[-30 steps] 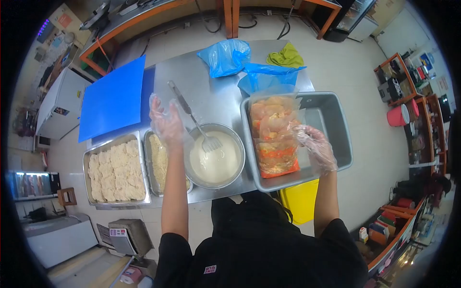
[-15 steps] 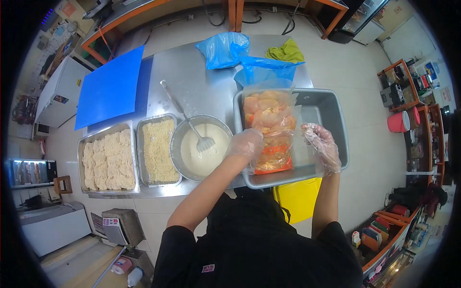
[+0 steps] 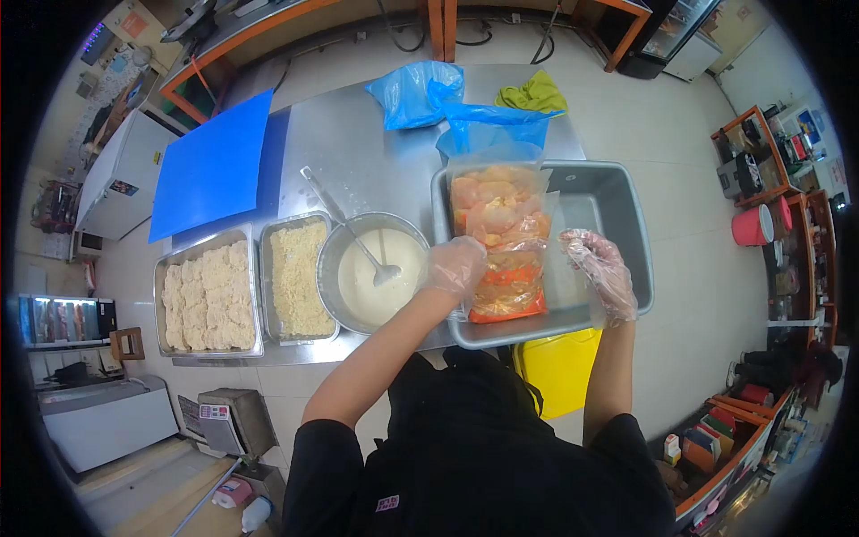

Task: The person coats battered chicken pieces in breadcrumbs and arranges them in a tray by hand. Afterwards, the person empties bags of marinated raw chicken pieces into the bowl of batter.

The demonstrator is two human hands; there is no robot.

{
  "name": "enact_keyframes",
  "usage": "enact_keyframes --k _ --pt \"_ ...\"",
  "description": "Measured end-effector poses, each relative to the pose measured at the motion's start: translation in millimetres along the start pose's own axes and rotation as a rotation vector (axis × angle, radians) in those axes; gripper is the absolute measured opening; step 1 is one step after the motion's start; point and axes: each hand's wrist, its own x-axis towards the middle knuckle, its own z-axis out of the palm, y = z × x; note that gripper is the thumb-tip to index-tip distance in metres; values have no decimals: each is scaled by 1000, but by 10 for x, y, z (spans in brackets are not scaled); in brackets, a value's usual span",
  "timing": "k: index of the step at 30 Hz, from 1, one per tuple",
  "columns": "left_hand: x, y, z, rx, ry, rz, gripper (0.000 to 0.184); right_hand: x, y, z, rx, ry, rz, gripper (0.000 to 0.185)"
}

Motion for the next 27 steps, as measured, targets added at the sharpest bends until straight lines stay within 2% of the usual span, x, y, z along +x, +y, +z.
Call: enact_keyframes --k 4,10,13,16,19,25,27 --pt "-11 30 59 67 66 10 11 28 -2 9 36 -20 -11 26" --pt "-106 -70 -113 -46 101 193 11 84 38 -46 38 -47 -52 26" --pt "-69 -35 -25 -22 131 89 10 85 17 -23 63 -47 -62 25" --pt "-39 60 -20 28 41 31 12 96 -10 -14 53 -45 -66 25" --pt "-36 88 -2 -91 42 144 17 72 -18 -5 50 -45 -60 26" --pt "-72 145 102 -331 23 209 20 55 47 -72 56 -66 -55 25" --pt "-81 222 99 -322 -70 132 20 75 96 -118 51 -91 -66 25"
